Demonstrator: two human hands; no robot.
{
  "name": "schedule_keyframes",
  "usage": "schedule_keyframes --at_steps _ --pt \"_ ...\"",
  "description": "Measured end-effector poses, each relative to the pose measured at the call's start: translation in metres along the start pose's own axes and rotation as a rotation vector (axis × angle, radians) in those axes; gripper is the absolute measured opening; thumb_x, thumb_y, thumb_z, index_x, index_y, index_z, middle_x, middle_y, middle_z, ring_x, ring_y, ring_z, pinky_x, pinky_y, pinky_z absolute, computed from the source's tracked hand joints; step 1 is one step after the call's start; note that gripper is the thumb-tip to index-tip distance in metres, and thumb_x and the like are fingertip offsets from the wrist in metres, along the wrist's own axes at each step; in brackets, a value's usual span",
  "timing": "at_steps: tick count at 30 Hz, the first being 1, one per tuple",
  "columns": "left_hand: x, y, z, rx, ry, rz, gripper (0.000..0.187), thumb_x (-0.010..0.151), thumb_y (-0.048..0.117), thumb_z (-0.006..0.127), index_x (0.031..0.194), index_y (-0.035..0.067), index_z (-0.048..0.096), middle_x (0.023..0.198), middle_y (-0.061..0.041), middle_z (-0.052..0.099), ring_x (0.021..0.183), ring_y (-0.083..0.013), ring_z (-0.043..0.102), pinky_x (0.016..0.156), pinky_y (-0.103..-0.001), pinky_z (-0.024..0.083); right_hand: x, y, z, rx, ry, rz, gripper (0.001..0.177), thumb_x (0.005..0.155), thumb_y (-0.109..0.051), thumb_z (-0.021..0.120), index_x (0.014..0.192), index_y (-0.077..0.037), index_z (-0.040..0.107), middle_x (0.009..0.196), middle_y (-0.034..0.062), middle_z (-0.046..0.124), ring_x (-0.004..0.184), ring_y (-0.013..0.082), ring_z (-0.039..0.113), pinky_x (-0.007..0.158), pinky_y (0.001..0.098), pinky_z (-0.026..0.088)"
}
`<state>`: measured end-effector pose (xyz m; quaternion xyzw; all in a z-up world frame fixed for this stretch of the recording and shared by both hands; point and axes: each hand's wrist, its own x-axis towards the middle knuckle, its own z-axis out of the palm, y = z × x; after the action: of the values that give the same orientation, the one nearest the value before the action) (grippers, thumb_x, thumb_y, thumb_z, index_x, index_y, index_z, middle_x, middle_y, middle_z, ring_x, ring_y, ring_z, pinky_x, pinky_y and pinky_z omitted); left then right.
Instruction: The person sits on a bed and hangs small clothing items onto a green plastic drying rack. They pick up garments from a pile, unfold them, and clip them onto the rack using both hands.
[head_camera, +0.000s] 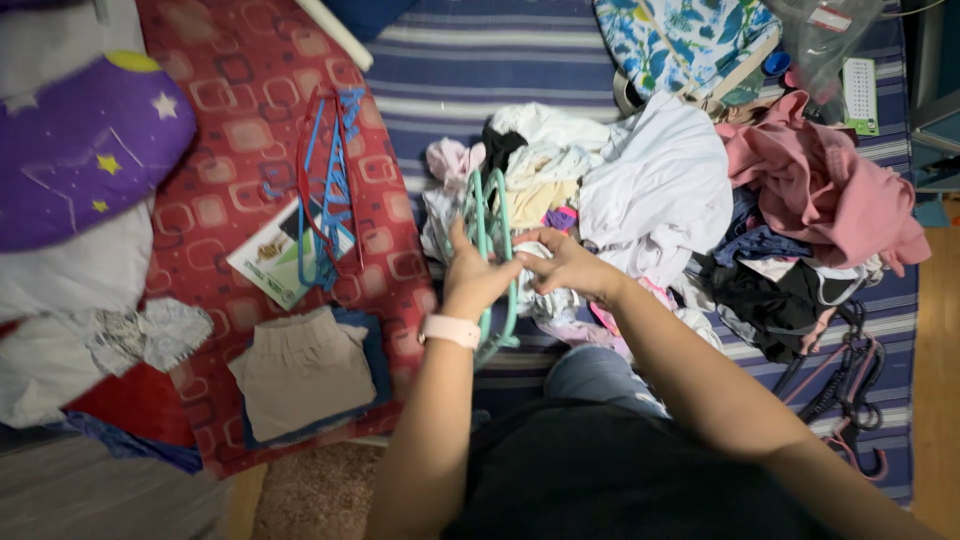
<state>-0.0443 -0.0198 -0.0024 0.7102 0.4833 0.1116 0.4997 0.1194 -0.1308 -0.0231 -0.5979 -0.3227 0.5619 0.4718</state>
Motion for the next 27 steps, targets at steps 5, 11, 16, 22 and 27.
schedule_keyframes --at_steps 5,11,16,22,27 --pt "-0.018 0.014 -0.005 0.126 0.026 0.069 0.053 0.077 0.034 0.081 0.122 0.017 0.059 0.112 -0.021 0.073 0.103 -0.0402 0.07 0.086 -0.047 0.055 -0.002 0.003 0.004 0.108 -0.058 0.065 0.039 0.085 0.004 0.072 0.121 -0.004 0.06 0.102 0.0016 0.059 0.081 0.0099 0.054 0.067 0.0263 0.048" --pt "-0.028 0.002 -0.004 0.281 0.199 0.37 0.021 0.071 0.019 0.08 0.089 0.014 0.07 0.144 -0.028 0.049 0.11 -0.0465 0.065 0.087 -0.047 0.057 -0.008 0.011 0.002 0.167 -0.133 0.07 0.04 0.081 0.007 0.068 0.118 -0.004 0.061 0.111 0.0001 0.063 0.097 0.006 0.059 0.075 0.0237 0.049" --pt "-0.031 -0.002 0.004 0.432 0.309 0.495 0.015 0.079 0.017 0.076 0.093 0.012 0.075 0.145 -0.019 0.053 0.109 -0.0411 0.068 0.084 -0.048 0.057 0.01 -0.002 0.004 -0.093 -0.08 0.026 0.032 0.085 0.001 0.072 0.116 -0.001 0.065 0.105 -0.0003 0.067 0.092 0.0087 0.061 0.075 0.0255 0.053" --pt "-0.033 -0.004 0.006 0.548 0.27 0.419 0.018 0.078 0.02 0.078 0.095 0.013 0.076 0.143 -0.007 0.057 0.092 -0.0335 0.072 0.073 -0.046 0.059 0.014 -0.009 -0.002 -0.171 -0.133 0.087 0.049 0.07 0.01 0.073 0.117 0.0 0.065 0.096 0.0015 0.063 0.086 0.0106 0.06 0.075 0.0255 0.054" --pt "-0.031 0.002 0.006 0.559 0.272 0.465 0.015 0.078 0.022 0.078 0.091 0.014 0.078 0.14 -0.003 0.058 0.078 -0.0306 0.073 0.067 -0.044 0.06 0.018 -0.004 -0.009 0.033 -0.195 0.116 0.055 0.069 0.012 0.07 0.123 0.002 0.065 0.1 0.0019 0.063 0.086 0.0113 0.057 0.077 0.0252 0.051"
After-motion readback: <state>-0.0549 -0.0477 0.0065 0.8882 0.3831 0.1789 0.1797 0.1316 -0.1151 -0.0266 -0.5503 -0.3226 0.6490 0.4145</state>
